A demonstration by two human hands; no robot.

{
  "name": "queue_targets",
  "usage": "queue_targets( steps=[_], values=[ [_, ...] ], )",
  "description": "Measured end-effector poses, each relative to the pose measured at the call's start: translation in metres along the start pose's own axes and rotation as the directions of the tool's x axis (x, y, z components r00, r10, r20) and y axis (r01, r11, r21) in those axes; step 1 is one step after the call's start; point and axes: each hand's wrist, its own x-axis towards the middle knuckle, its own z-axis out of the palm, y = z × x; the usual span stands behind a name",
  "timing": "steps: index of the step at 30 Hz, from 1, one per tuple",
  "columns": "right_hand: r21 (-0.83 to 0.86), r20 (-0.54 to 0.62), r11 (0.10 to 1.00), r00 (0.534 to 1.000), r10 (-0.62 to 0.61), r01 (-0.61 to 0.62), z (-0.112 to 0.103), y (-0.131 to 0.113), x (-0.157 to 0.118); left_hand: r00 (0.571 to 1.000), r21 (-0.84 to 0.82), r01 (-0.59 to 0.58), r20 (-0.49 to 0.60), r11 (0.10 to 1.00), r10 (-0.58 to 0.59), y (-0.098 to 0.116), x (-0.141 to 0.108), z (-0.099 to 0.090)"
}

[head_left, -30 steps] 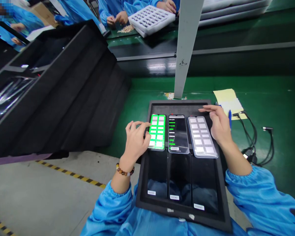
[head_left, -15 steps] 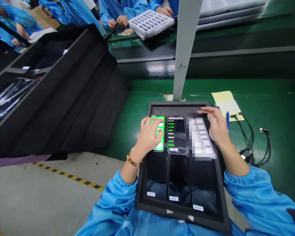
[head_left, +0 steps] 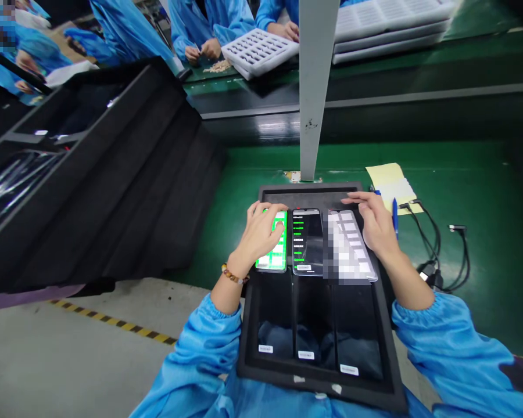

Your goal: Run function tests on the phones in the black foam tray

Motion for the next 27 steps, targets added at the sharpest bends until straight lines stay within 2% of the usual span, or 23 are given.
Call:
queue_targets(
  steps=[2, 4, 6, 8, 12, 18, 21, 27],
  values=[
    [-0.005, 0.004, 1.0, 1.0, -0.008, 0.008, -0.003, 0.0, -0.002, 0.996, -0.05, 0.041, -0.079, 0.998, -0.045, -0.008, -0.004, 0.001],
    [-0.024, 0.028, 0.999, 0.999, -0.022, 0.023, -0.007, 0.0, -0.005, 0.974, -0.126, 0.103, -0.191, 0.987, -0.126, -0.022, -0.006, 0.005],
    [-0.064, 0.099, 0.996, 0.994, -0.051, 0.058, -0.011, -0.003, -0.008, 0.939, -0.25, 0.132, -0.279, 0.959, -0.202, -0.038, -0.005, 0.011],
    [-0.113, 0.212, 0.988, 0.974, -0.08, 0.106, -0.013, -0.007, -0.01, 0.911, -0.385, 0.123, -0.321, 0.915, -0.258, -0.054, -0.001, 0.018],
    [-0.198, 0.385, 0.966, 0.92, -0.078, 0.165, -0.011, -0.016, -0.005, 0.887, -0.456, 0.131, -0.343, 0.88, -0.31, -0.074, 0.003, 0.028],
    [-0.238, 0.46, 0.95, 0.885, -0.075, 0.204, -0.012, -0.029, -0.003, 0.886, -0.434, 0.157, -0.335, 0.887, -0.32, -0.079, -0.002, 0.028],
    [-0.241, 0.483, 0.945, 0.872, -0.081, 0.221, -0.019, -0.039, -0.02, 0.884, -0.433, 0.158, -0.338, 0.887, -0.322, -0.081, -0.003, 0.029],
    [-0.294, 0.462, 0.92, 0.881, -0.099, 0.258, -0.035, -0.063, -0.075, 0.878, -0.443, 0.155, -0.348, 0.883, -0.328, -0.083, -0.001, 0.031]
  ],
)
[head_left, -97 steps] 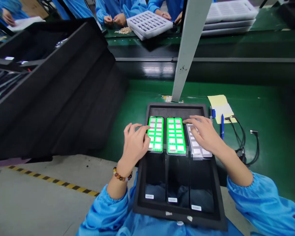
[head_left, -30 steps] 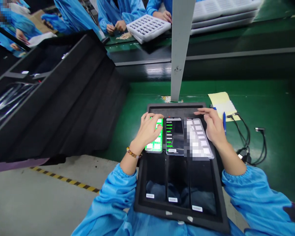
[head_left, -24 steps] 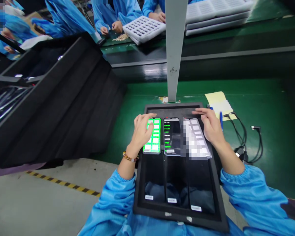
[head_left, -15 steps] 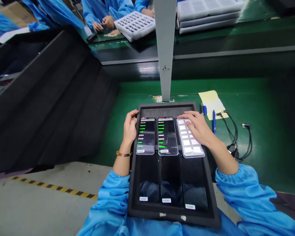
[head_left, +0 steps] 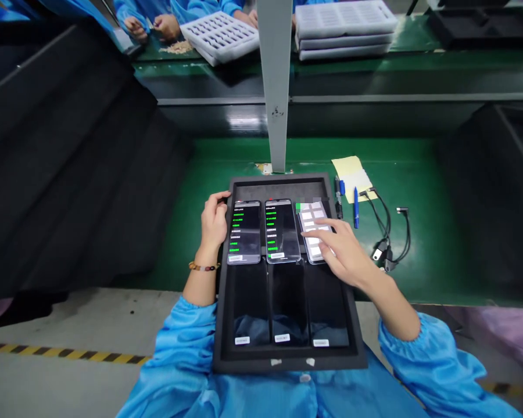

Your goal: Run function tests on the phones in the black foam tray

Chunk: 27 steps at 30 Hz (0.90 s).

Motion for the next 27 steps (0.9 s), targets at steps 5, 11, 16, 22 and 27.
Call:
queue_targets(
  steps=[5, 11, 16, 22, 27],
  values=[
    [0.011, -0.023, 1.0, 1.0, -0.02, 0.021, 0.003, -0.017, -0.034, 1.0, 0.006, -0.009, -0.009, 1.0, 0.009, 0.0, 0.001, 0.001],
    [0.011, -0.085, 1.0, 0.996, -0.017, 0.018, 0.008, -0.027, -0.056, 1.0, 0.004, -0.018, -0.006, 1.0, 0.018, 0.002, 0.002, 0.002],
    [-0.007, -0.135, 0.997, 0.988, 0.07, -0.071, 0.005, -0.025, -0.071, 1.0, 0.003, -0.007, -0.003, 1.0, 0.007, 0.005, 0.002, 0.001],
    [-0.025, -0.219, 0.974, 0.952, 0.213, -0.223, -0.004, -0.015, -0.087, 1.0, 0.014, 0.006, 0.007, 1.0, -0.006, 0.006, 0.001, 0.0],
    [-0.022, -0.228, 0.97, 0.946, 0.232, -0.243, -0.005, -0.011, -0.082, 1.0, 0.027, 0.006, 0.015, 1.0, -0.006, 0.008, 0.001, 0.0]
  ],
)
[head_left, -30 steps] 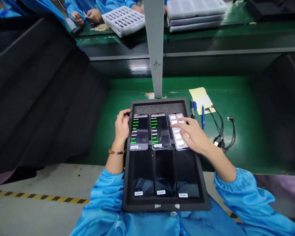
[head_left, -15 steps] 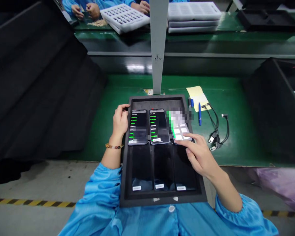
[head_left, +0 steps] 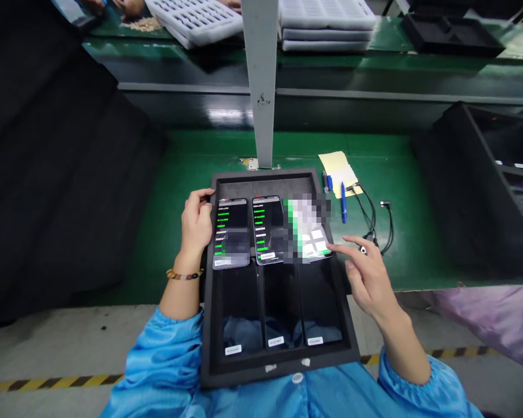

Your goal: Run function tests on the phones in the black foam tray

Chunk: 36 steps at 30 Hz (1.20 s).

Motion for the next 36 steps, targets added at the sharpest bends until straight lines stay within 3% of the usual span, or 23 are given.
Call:
queue_targets(
  steps=[8, 21, 29, 36],
  values=[
    [-0.019, 0.053, 1.0, 0.999, 0.01, -0.009, 0.007, 0.004, 0.035, 1.0, -0.007, -0.013, 0.011, 1.0, 0.013, -0.003, -0.001, 0.0],
    [-0.146, 0.086, 0.989, 0.996, 0.024, -0.011, 0.03, 0.019, 0.119, 1.0, 0.011, -0.015, 0.019, 1.0, 0.015, -0.001, -0.002, 0.0],
    [-0.135, 0.146, 0.988, 0.988, -0.057, 0.077, 0.044, 0.007, 0.141, 0.999, 0.02, -0.011, 0.031, 1.0, 0.01, 0.004, -0.003, -0.001],
    [-0.103, 0.186, 0.987, 0.978, -0.099, 0.12, 0.048, -0.007, 0.144, 0.999, 0.021, -0.024, 0.031, 0.999, 0.024, 0.003, -0.002, -0.001]
  ],
)
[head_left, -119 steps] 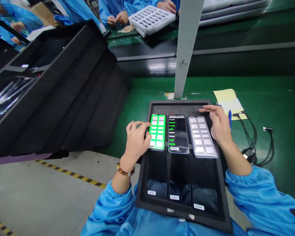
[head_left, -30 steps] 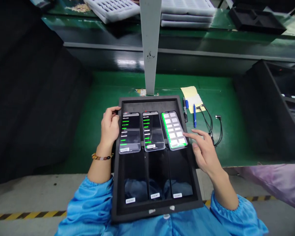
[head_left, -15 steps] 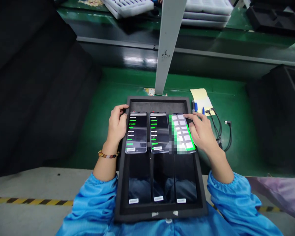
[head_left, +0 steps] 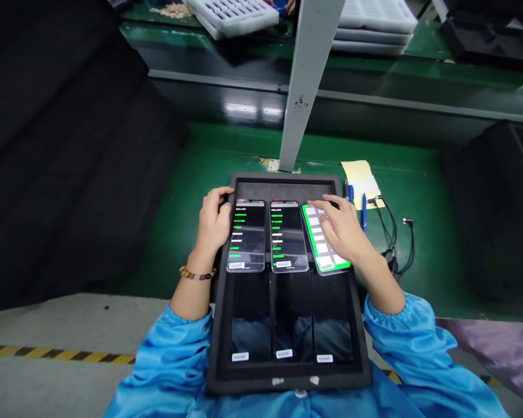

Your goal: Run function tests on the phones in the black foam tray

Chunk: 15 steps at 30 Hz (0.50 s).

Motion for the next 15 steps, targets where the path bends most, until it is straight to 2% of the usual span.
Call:
queue_targets(
  steps=[8, 15],
  values=[
    [0.033, 0.052, 0.999, 0.998, -0.026, 0.024, 0.0, -0.001, -0.001, 1.0, 0.019, 0.003, -0.007, 1.0, -0.003, 0.0, 0.0, 0.001],
    [-0.038, -0.043, 0.997, 0.997, 0.071, -0.073, -0.007, 0.015, -0.005, 1.0, 0.015, -0.005, -0.003, 1.0, 0.005, -0.002, 0.0, 0.001]
  ],
)
